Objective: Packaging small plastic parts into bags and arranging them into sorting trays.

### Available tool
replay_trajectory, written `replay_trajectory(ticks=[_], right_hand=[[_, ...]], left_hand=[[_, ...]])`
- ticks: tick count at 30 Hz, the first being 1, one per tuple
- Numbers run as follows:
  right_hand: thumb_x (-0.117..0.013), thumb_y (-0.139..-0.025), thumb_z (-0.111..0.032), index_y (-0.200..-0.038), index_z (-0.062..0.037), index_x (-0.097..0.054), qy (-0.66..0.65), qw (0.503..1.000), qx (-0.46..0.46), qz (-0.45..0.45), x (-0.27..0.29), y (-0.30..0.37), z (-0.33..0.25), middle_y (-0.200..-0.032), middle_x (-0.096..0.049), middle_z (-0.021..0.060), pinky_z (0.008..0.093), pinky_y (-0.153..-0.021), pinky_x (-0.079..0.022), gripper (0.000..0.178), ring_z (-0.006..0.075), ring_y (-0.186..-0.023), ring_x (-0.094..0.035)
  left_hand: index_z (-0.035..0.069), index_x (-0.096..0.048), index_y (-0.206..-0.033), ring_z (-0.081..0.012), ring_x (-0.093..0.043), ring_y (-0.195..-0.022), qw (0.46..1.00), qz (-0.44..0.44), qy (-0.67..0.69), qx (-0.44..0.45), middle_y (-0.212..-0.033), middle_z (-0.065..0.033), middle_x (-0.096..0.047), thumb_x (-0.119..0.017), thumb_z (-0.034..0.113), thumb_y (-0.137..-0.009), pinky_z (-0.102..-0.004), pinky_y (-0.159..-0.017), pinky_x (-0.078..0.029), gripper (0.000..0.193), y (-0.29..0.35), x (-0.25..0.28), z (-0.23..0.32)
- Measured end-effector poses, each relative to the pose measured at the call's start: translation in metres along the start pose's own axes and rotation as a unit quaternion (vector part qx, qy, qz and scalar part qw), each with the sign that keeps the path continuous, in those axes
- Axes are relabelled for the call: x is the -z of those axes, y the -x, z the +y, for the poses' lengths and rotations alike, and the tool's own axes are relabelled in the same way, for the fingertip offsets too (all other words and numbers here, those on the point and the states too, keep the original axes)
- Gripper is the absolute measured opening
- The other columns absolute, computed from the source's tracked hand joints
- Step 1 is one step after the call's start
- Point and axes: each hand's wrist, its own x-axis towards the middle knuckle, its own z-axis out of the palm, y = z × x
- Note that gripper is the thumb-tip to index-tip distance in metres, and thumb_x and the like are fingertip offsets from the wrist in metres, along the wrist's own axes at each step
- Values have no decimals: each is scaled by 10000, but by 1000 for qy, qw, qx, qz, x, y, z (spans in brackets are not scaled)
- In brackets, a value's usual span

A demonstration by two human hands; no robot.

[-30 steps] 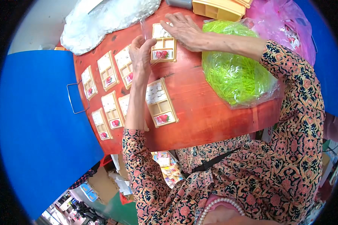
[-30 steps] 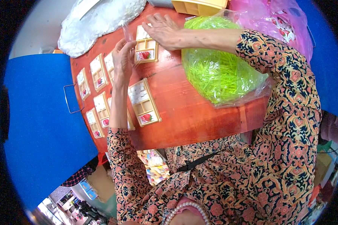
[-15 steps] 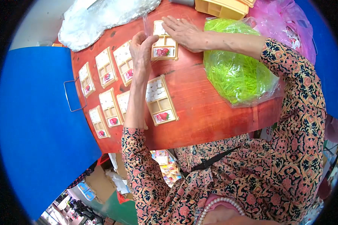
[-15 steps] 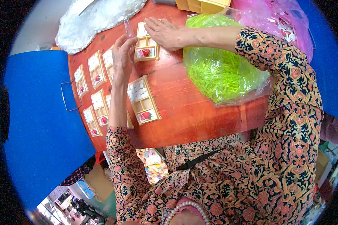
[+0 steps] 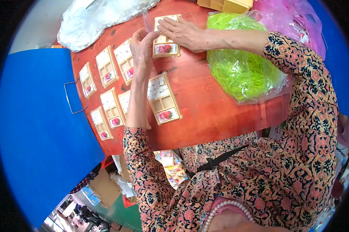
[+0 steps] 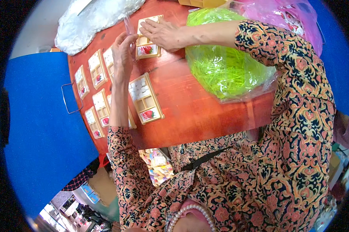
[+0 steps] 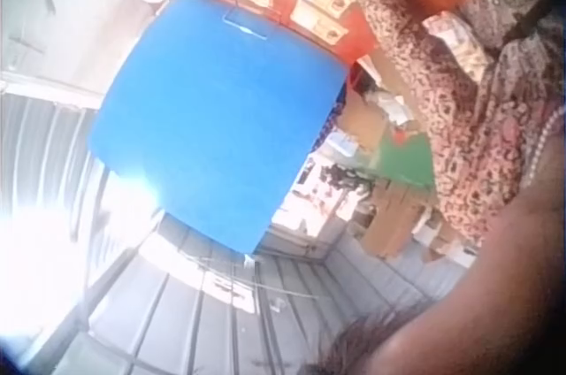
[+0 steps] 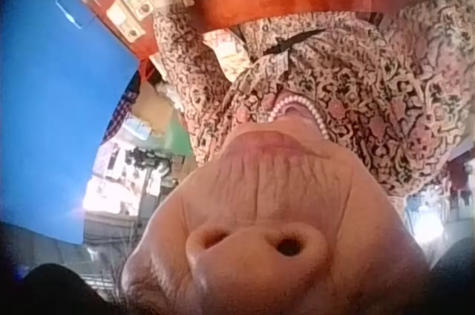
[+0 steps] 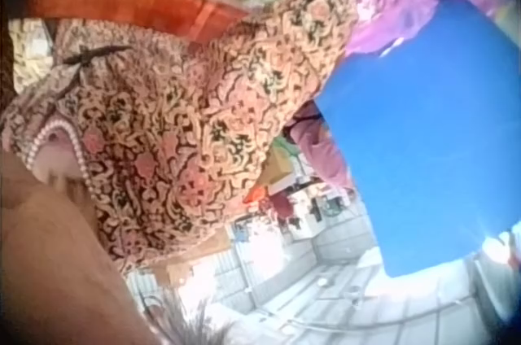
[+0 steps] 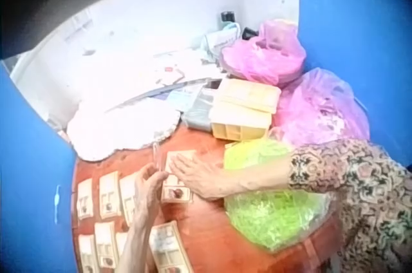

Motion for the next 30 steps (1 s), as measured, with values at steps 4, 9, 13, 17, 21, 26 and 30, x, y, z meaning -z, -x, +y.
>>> replay_trajectory(ticks=[4,9,13,17,21,26,30], right_hand=[[-497,-770,-100,-1354,4,-234,-9,999,-11,49,-7,4,0,-1429,-210,155,476,-1029,-279,649,292,-1337,-184],[-454,-794,-120,-1347,-15,-266,70,994,40,72,-5,14,-27,-1409,-256,127,452,-1047,-238,594,247,-1336,-196],[-429,-807,-131,-1347,-21,-272,78,995,38,47,-9,14,-27,-1401,-271,120,445,-1046,-230,573,236,-1336,-198],[-437,-795,-106,-1328,0,-290,34,995,51,72,-3,19,-23,-1385,-289,148,442,-1039,-237,563,262,-1330,-212],[-489,-717,-21,-1238,61,-350,-29,993,-83,74,19,21,-10,-1267,-371,219,439,-948,-344,546,342,-1235,-330],[-496,-697,-28,-1013,79,-440,-191,966,-113,134,16,24,42,-993,-474,253,463,-799,-408,338,390,-947,-475],[-489,-681,7,-1172,87,-366,-243,954,-140,102,7,19,49,-966,-446,245,468,-785,-378,512,412,-923,-454]], left_hand=[[-90,-461,-1131,-154,-528,-860,1000,13,-1,16,-998,-112,-552,-695,173,-665,-264,-755,-425,584,-2,-2,2],[-95,-449,-1143,-82,-484,-627,1000,2,11,-6,-825,-57,-542,-689,163,-668,-210,-518,-387,591,-3,2,6],[-98,-443,-1147,-64,-442,-558,1000,-6,8,-3,-746,-29,-515,-686,163,-671,-204,-457,-342,594,-1,0,7],[-107,-440,-1143,-94,-493,-621,1000,6,8,-3,-770,-54,-553,-687,167,-668,-218,-523,-397,602,0,-1,5],[-110,-457,-1125,-174,-553,-736,996,-18,-53,-73,-912,-141,-574,-694,199,-654,-293,-637,-451,610,3,-3,3],[-44,-496,-1079,-305,-501,-901,928,-14,-308,-208,-940,-219,-519,-662,188,-654,-427,-780,-406,512,14,-28,-5],[-62,-451,-919,-381,-434,-895,865,-26,-407,-291,-905,-244,-462,-658,207,-687,-477,-766,-361,411,22,-42,-10]])
